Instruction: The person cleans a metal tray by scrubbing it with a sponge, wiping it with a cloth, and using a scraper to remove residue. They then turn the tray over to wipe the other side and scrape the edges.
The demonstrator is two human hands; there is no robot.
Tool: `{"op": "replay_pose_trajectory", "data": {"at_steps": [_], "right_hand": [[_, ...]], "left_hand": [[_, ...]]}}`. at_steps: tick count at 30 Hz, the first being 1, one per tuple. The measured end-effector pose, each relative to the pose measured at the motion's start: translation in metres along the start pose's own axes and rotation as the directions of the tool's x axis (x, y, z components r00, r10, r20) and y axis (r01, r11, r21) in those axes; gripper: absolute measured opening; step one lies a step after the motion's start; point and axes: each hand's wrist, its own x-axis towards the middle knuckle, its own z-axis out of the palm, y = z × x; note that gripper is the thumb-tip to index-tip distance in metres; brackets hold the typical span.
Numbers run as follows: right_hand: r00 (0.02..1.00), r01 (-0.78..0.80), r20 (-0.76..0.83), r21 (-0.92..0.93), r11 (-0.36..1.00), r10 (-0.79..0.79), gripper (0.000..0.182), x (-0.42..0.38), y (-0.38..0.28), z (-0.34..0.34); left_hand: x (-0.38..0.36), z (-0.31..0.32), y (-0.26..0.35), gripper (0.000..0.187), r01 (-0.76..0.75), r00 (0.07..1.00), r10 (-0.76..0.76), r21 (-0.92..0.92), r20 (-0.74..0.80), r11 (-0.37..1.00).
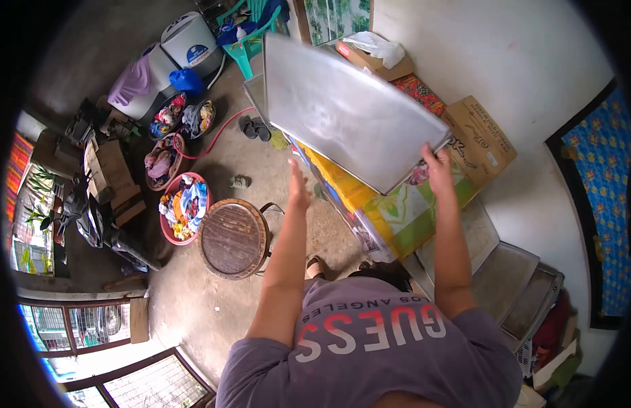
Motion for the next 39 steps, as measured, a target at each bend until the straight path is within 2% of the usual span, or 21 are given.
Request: {"op": "replay_pose_trajectory", "data": {"at_steps": [2, 3, 6, 10, 13, 15, 17, 18, 20, 21, 25, 28, 29, 32, 33, 36, 37, 39], "right_hand": [[0.984, -0.112, 0.104, -0.253, 0.961, 0.142, 0.020, 0.001, 0.035, -0.023], [0.993, -0.085, 0.074, -0.090, 0.992, 0.092, 0.020, -0.002, 0.040, -0.020], [0.997, -0.054, 0.053, -0.005, 0.999, 0.054, 0.020, -0.009, 0.048, -0.018], [0.995, -0.087, 0.054, -0.028, 0.996, 0.089, 0.019, -0.006, 0.050, -0.022], [0.994, -0.077, 0.069, -0.051, 0.996, 0.081, 0.019, -0.010, 0.046, -0.019], [0.994, -0.072, 0.074, -0.060, 0.996, 0.077, 0.019, -0.015, 0.043, -0.016], [0.989, -0.083, 0.106, -0.160, 0.984, 0.100, 0.018, -0.017, 0.048, -0.020], [0.986, -0.085, 0.120, -0.210, 0.974, 0.112, 0.018, -0.019, 0.049, -0.021], [0.986, -0.044, 0.154, -0.167, 0.985, 0.070, 0.018, -0.023, 0.038, -0.013], [0.984, -0.023, 0.170, -0.146, 0.989, 0.048, 0.018, -0.025, 0.032, -0.009], [0.971, -0.050, 0.225, -0.152, 0.987, 0.084, 0.018, -0.025, 0.024, -0.008], [0.954, -0.029, 0.285, -0.234, 0.972, 0.097, 0.018, -0.020, 0.017, -0.004], [0.950, -0.032, 0.292, -0.259, 0.965, 0.110, 0.018, -0.018, 0.016, -0.002], [0.961, 0.013, 0.269, -0.256, 0.967, 0.058, 0.018, -0.014, -0.004, 0.021], [0.966, 0.033, 0.256, -0.246, 0.969, 0.032, 0.018, -0.016, -0.009, 0.029], [0.965, 0.002, 0.257, -0.233, 0.972, 0.060, 0.017, -0.006, 0.002, 0.025], [0.965, 0.019, 0.258, -0.214, 0.977, 0.038, 0.018, -0.004, 0.005, 0.025], [0.967, 0.050, 0.254, -0.175, 0.983, -0.004, 0.019, -0.006, 0.013, 0.022]], "left_hand": [[0.005, -0.015, -0.001, 0.103, -0.019, 0.997, 0.023, 0.055, -0.079, 0.998], [0.005, -0.021, 0.001, 0.102, -0.037, 0.994, 0.044, 0.072, -0.103, 0.997], [0.010, -0.034, 0.011, 0.097, -0.170, 0.973, 0.186, 0.118, -0.134, 0.978], [0.029, -0.032, 0.047, 0.090, -0.347, 0.921, 0.372, 0.192, -0.117, 0.918], [0.028, -0.019, 0.082, 0.088, -0.450, 0.881, 0.467, 0.176, -0.074, 0.876], [0.041, -0.021, 0.095, 0.088, -0.423, 0.890, 0.447, 0.201, -0.093, 0.884], [0.044, -0.020, 0.102, 0.087, -0.377, 0.906, 0.406, 0.210, -0.116, 0.902], [0.051, -0.023, 0.103, 0.088, -0.425, 0.885, 0.451, 0.194, -0.118, 0.884], [0.073, -0.035, 0.108, 0.088, -0.516, 0.835, 0.536, 0.159, -0.123, 0.842], [0.068, -0.032, 0.118, 0.087, -0.506, 0.828, 0.529, 0.158, -0.187, 0.848], [0.088, -0.038, 0.137, 0.082, -0.602, 0.780, 0.604, 0.066, -0.166, 0.796], [0.100, -0.055, 0.150, 0.085, -0.415, 0.907, 0.420, 0.105, -0.023, 0.904], [0.100, -0.057, 0.154, 0.079, -0.393, 0.919, 0.393, 0.008, -0.032, 0.920], [0.100, -0.038, 0.169, 0.081, -0.604, 0.720, 0.690, 0.421, -0.076, 0.677], [0.107, -0.037, 0.182, 0.087, -0.581, 0.738, 0.643, 0.294, -0.203, 0.759], [0.094, -0.048, 0.183, 0.100, -0.612, 0.710, 0.626, 0.157, -0.322, 0.775], [0.091, -0.058, 0.179, 0.099, -0.475, 0.786, 0.519, 0.210, -0.334, 0.855], [0.084, -0.076, 0.164, 0.080, -0.368, 0.906, 0.362, 0.016, -0.219, 0.930]]}}
